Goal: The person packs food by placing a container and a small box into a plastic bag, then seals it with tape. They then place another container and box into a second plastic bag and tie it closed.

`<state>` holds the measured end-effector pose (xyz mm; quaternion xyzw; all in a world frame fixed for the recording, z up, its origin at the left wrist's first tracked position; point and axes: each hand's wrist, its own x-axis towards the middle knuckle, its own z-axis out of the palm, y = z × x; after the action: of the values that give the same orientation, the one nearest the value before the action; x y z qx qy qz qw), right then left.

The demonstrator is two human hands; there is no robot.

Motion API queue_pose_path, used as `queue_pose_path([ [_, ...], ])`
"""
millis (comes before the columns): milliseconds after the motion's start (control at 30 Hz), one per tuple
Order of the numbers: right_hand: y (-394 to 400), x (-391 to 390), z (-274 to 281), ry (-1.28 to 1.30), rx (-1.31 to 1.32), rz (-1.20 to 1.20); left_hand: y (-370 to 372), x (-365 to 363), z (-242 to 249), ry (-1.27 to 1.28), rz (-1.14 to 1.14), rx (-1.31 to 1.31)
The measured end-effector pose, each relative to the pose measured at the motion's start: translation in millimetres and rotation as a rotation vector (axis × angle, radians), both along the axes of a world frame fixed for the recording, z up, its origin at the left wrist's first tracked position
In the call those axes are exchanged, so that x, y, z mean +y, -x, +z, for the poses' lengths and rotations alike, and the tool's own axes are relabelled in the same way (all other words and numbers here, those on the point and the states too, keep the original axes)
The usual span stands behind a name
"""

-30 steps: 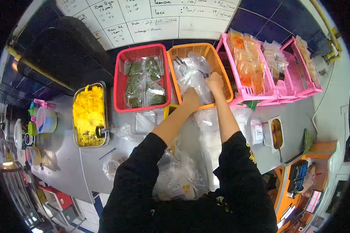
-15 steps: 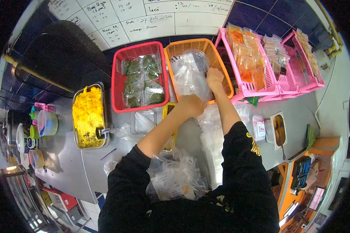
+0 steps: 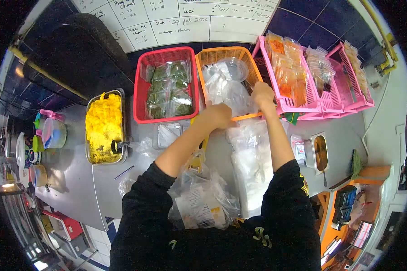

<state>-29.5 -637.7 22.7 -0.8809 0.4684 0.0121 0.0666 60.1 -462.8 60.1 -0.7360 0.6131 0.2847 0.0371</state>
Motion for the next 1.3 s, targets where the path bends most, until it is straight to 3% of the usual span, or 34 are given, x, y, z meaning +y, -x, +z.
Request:
queue_pose_path([
  [100,18,0,-10,-0.053,-0.157,-0.046,-11,17,38,0.231,0.127,0.038],
  [167,36,16,-1,-0.043,-0.510,0.041,-22,22,38,0.524,0.213,0.144],
  [300,46,39,-12,-0.011,-0.725,0.029,-21,27,53,0.604,0.276,0.361],
  [400,59,71,18,-0.212,-0.800,-0.089,-9,18,44,0.703,0.359,0.499],
  [467,63,108,42,-0.285,-1.199,-0.092,8,16,48,0.884,0.530,0.639],
  [533,70,133,62,-0.430,-1.205,-0.116,21,7,45,0.910,0.572,0.797],
  [600,75,148,66,-0.531,-1.227,0.034,30,7,46,0.929,0.616,0.955],
  [667,78,154,69,-0.463,-1.241,0.073,39,12,51,0.735,0.397,1.107],
  [700,80,152,66,-0.448,-1.246,0.033,43,15,52,0.693,0.423,0.907],
  [733,83,150,64,-0.433,-1.249,-0.006,49,20,52,0.683,0.422,0.911],
  [800,85,152,68,-0.358,-1.233,0.024,60,31,49,0.937,0.168,0.579],
  [833,85,160,79,-0.376,-1.304,0.003,65,36,49,1.046,0.155,0.510],
  [867,85,167,87,-0.396,-1.374,-0.018,66,42,49,1.032,0.167,0.511],
  [900,87,171,89,-0.607,-1.388,-0.086,64,51,56,1.027,0.141,0.584],
  [933,91,172,93,-0.496,-1.369,0.039,62,61,71,1.029,0.112,0.652],
  [1033,109,180,126,-0.683,-1.563,-0.012,55,139,123,0.799,0.245,0.706],
  [1100,119,196,153,-0.789,-1.695,-0.001,51,207,160,0.782,0.027,0.364],
  [1167,130,219,173,-1.094,-1.742,0.305,61,260,180,0.555,-0.048,0.154],
  [1200,131,226,177,-1.131,-1.604,0.442,69,279,177,0.553,-0.040,0.151],
  [1267,122,256,179,-1.250,-1.419,0.615,80,309,162,0.405,0.173,-0.130],
  [1300,113,266,168,-1.135,-1.289,0.960,73,319,152,0.399,0.190,-0.131],
])
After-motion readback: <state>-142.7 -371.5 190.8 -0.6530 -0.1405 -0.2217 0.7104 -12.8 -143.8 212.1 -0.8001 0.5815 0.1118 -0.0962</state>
